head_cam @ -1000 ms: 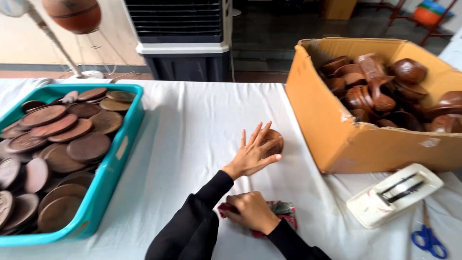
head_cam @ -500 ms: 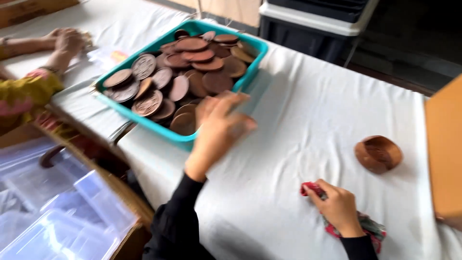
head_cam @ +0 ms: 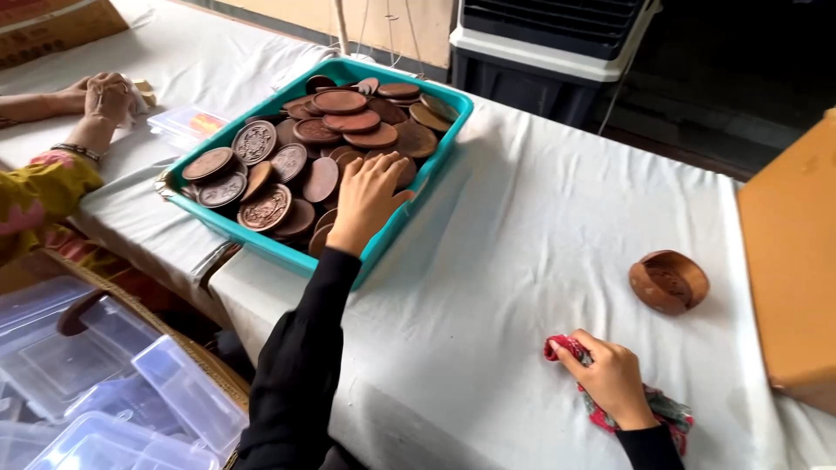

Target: Polishing and cleaning wooden circular lids with a cloth.

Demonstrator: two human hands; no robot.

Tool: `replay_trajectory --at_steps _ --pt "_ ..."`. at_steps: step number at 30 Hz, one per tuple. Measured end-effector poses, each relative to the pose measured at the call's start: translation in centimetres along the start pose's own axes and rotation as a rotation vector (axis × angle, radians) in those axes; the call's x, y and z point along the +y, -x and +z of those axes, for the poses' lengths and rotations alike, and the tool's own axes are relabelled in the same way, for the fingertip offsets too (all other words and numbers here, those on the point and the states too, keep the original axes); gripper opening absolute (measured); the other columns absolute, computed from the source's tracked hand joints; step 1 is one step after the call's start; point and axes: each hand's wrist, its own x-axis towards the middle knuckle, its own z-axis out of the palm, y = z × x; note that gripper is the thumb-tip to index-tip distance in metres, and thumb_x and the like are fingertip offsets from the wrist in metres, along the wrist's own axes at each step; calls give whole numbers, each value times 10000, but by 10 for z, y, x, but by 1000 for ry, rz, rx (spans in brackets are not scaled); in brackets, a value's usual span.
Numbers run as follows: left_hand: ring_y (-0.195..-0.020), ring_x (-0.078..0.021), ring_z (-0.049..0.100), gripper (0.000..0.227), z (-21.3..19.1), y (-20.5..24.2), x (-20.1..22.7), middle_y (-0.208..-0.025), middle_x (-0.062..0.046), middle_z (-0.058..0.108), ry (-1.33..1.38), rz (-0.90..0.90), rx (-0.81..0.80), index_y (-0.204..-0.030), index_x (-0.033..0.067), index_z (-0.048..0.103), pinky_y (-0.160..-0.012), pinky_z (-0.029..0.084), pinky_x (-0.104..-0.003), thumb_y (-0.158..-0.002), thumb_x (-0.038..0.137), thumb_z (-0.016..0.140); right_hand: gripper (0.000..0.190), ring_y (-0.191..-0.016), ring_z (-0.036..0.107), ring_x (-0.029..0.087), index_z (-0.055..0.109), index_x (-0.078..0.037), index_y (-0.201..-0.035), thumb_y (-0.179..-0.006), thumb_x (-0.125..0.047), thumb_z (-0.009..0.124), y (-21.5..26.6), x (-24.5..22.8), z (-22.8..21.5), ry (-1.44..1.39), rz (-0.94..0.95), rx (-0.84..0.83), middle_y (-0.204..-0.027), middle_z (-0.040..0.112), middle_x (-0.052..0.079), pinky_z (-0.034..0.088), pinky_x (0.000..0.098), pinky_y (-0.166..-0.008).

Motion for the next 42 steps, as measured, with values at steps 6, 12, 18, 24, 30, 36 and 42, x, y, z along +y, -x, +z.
replay_trajectory --at_steps 6,12,18,24,30,36,42 --pt "-1148 -198 660 252 60 -7 -9 -1161 -24 708 -323 -92 -392 -1091 134 736 -1064 507 -377 -976 359 739 252 -406 634 196 716 -104 -774 -824 -348 757 -2 -1 -3 -61 85 -56 -516 673 49 466 338 -432" --pt "-926 -273 623 736 28 -31 8 -1188 -144 638 -235 -110 -142 -1253 10 693 -672 515 -387 -749 530 821 242 -400 579 200 708 -102 -777 -836 -333 747 -2 -3 -4 -67 36 -44 -478 605 58 442 357 -444" --pt "-1151 -360 499 742 72 -30 1 -1221 -157 537 -315 -359 -164 -1239 37 635 -898 449 -512 -717 513 861 268 -406 601 194 705 -111 -758 -853 -359 744 0 -1 -4 -66 59 -84 -475 628 50 463 348 -468" --pt "-1166 -381 486 718 47 -40 23 -1284 -171 487 -101 -493 -104 -1284 100 585 -938 436 -503 -674 359 861 290 -426 606 201 703 -103 -757 -858 -371 748 -2 -2 -7 -64 68 -94 -492 630 60 467 351 -471" --pt "-1408 -214 420 702 80 -11 96 -1528 -148 519 1390 -702 -83 -1435 124 582 -1113 289 -374 -959 632 490 250 -438 640 171 737 -108 -816 -846 -356 736 -4 7 1 -123 33 -72 -567 701 44 485 328 -466" --pt "-1296 -281 545 752 104 16 222 -1494 -203 580 2879 -862 -723 -1520 144 505 -948 469 -366 -996 653 329 291 -458 652 141 775 -81 -874 -863 -368 729 -6 16 -10 -331 306 -60 -592 734 35 462 301 -472" --pt "-1329 -242 534 783 121 46 296 -1441 -128 567 2568 -950 -836 -1519 208 496 -1063 457 -400 -962 738 347 313 -706 646 108 663 -11 -1050 -1061 -323 647 2 46 -20 -648 416 640 -879 719 96 509 295 -635"
